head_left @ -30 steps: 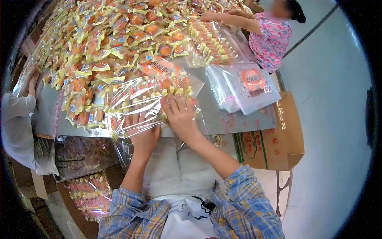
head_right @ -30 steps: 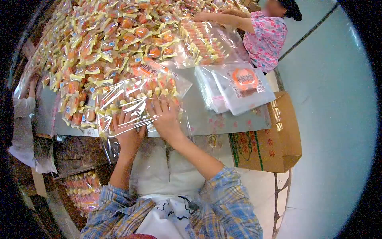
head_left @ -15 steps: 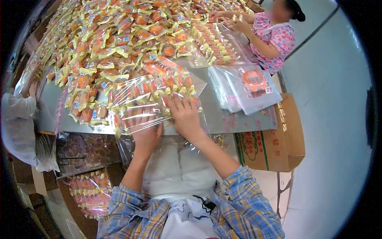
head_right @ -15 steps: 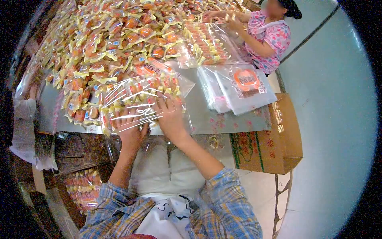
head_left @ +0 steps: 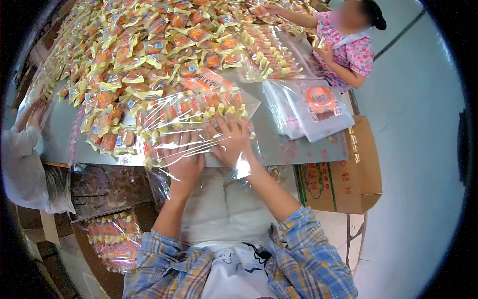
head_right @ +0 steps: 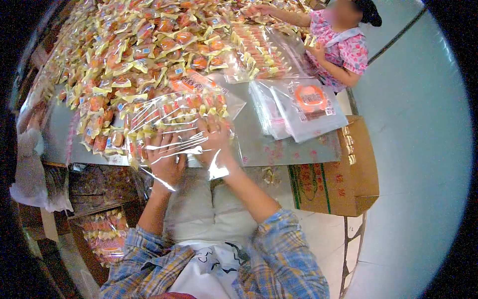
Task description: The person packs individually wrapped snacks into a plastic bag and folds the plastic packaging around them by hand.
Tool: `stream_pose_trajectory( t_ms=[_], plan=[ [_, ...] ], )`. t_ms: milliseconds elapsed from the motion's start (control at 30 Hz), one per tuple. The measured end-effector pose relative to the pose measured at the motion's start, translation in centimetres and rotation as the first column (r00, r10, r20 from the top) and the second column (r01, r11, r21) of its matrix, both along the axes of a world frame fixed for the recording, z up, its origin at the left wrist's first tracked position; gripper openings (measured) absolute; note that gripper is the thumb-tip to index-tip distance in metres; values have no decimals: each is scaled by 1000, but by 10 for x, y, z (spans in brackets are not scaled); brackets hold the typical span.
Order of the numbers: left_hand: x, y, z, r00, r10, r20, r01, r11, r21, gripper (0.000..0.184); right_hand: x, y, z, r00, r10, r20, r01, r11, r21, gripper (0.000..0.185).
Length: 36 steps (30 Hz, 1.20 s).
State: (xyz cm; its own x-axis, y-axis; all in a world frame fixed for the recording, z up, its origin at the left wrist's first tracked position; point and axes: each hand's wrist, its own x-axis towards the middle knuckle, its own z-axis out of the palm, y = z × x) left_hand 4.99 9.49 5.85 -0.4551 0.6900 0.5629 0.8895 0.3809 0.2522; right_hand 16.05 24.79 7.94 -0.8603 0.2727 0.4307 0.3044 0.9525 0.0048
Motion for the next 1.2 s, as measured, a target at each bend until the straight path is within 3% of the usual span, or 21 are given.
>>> stream_pose_trajectory(
  t_ms=[100,233,733,833,933,1000,1100,1200],
  plan=[
    [0,1,-3,1000,0,12,0,1000,-2,56,6,1,1,998,57,-30,-58,997,-42,58],
    [0,3,-10,1000,8,16,-8,1000,8,60,1,-10,5,997,-4,-72,-2,997,-81,57],
    [-2,2,-10,999,3,-34,-2,1000,12,67,-23,-25,-39,958,-155,-241,179,981,80,50],
    [-2,2,-9,999,-6,-35,7,1000,30,67,-14,-30,-21,963,-127,-236,135,991,17,48],
    [-2,0,-9,1000,-11,-21,11,1000,26,67,24,-48,-13,981,27,-192,-47,994,-100,47],
    [-2,0,-5,1000,-3,-7,3,1000,8,66,66,-64,-46,911,209,-355,-284,943,-175,45],
    [-2,4,-8,999,10,-46,-7,998,60,65,109,-89,-25,896,294,-333,-357,922,-148,45],
    [-1,2,-14,1000,-2,-28,4,996,89,62,115,-62,15,911,130,-392,-177,980,-86,43]
  ],
)
